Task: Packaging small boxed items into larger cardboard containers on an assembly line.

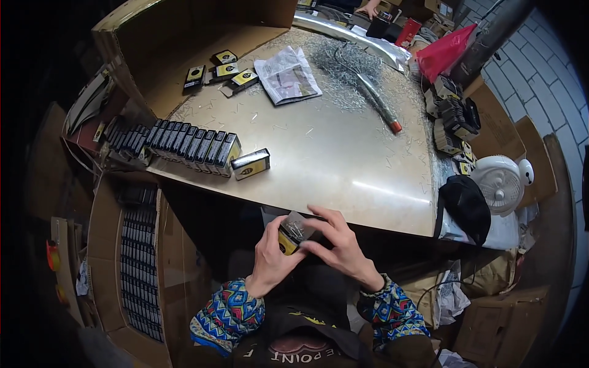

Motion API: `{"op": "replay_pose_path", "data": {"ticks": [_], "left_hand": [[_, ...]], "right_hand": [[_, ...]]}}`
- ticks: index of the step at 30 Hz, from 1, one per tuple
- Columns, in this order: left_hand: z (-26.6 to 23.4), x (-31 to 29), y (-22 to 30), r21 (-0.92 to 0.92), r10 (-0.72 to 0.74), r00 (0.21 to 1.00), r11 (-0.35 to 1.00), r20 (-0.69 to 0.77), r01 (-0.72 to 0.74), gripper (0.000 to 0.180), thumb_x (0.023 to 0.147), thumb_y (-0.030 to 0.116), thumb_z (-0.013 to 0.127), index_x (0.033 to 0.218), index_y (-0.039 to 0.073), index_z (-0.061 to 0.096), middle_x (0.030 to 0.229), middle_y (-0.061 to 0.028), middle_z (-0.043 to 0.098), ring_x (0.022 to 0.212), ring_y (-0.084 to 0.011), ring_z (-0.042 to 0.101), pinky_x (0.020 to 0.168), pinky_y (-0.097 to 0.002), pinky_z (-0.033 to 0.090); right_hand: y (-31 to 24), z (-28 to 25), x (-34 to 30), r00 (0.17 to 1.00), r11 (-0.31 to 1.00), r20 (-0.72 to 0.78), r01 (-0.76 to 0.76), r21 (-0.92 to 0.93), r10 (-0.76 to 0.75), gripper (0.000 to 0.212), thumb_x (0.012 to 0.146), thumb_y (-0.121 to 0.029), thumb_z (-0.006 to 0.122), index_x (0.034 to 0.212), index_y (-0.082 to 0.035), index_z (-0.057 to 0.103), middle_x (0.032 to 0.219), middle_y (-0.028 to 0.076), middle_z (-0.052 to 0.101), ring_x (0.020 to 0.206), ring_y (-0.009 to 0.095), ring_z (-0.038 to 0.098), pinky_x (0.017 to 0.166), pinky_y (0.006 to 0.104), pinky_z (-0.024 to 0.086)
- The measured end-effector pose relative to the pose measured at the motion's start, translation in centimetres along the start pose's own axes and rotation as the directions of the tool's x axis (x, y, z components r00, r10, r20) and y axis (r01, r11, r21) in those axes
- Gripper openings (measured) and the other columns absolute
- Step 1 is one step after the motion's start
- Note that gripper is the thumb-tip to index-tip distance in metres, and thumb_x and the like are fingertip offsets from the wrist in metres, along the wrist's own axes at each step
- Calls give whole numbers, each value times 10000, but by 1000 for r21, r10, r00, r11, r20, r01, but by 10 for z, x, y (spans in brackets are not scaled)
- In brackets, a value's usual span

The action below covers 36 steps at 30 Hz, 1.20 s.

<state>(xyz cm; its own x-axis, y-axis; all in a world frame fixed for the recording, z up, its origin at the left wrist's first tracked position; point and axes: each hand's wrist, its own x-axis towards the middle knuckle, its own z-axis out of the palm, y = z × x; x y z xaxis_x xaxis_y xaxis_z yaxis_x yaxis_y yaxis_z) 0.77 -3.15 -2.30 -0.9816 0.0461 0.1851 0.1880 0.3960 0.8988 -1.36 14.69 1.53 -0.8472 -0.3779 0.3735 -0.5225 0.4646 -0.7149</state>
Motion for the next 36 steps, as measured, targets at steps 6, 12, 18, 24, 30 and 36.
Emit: {"op": "replay_pose_path", "data": {"ticks": [6,12,18,24,30,36], "left_hand": [[1,1,-3,129,180,983,976,-20,-176,730,694,167,840,1287,5,447,1086,-205,595,946,-391,636,779,-423,540],[-5,1,1,160,266,961,948,74,-275,748,664,100,813,1303,3,437,1108,-210,581,961,-391,628,814,-404,530],[-4,3,1,195,280,958,938,65,-287,850,663,106,809,1389,-1,379,1179,-201,558,1083,-369,572,896,-416,504],[-4,3,0,152,155,979,973,131,-174,808,702,125,794,1386,7,382,1162,-203,555,1063,-382,570,884,-427,502],[-1,3,-2,98,145,986,983,77,-152,757,693,130,800,1330,-2,413,1114,-203,561,973,-399,612,825,-426,522],[0,2,-4,95,187,981,977,50,-192,779,701,136,809,1350,1,401,1113,-213,566,976,-403,621,807,-430,531]], "right_hand": [[3,6,-1,993,1000,115,9,19,-11,282,844,-104,727,1116,-44,685,1319,187,561,1148,337,566,935,377,488],[-1,10,-2,989,989,-81,-120,86,127,184,882,-78,680,1049,-2,697,1186,192,644,1029,287,641,875,335,512],[4,6,2,955,965,-158,-259,-38,250,148,877,-75,661,1003,-4,692,766,174,681,612,218,678,570,314,508],[4,-2,2,902,894,-26,-422,149,430,181,890,-66,665,1044,23,694,820,122,712,693,121,653,622,253,511],[7,3,4,999,999,-36,-22,-50,20,272,877,-120,684,1140,-50,684,1200,184,623,1055,296,612,844,352,523],[4,1,5,993,984,113,58,-170,-39,357,833,-112,734,1182,-65,675,1373,209,517,1204,342,544,960,383,488]]}}
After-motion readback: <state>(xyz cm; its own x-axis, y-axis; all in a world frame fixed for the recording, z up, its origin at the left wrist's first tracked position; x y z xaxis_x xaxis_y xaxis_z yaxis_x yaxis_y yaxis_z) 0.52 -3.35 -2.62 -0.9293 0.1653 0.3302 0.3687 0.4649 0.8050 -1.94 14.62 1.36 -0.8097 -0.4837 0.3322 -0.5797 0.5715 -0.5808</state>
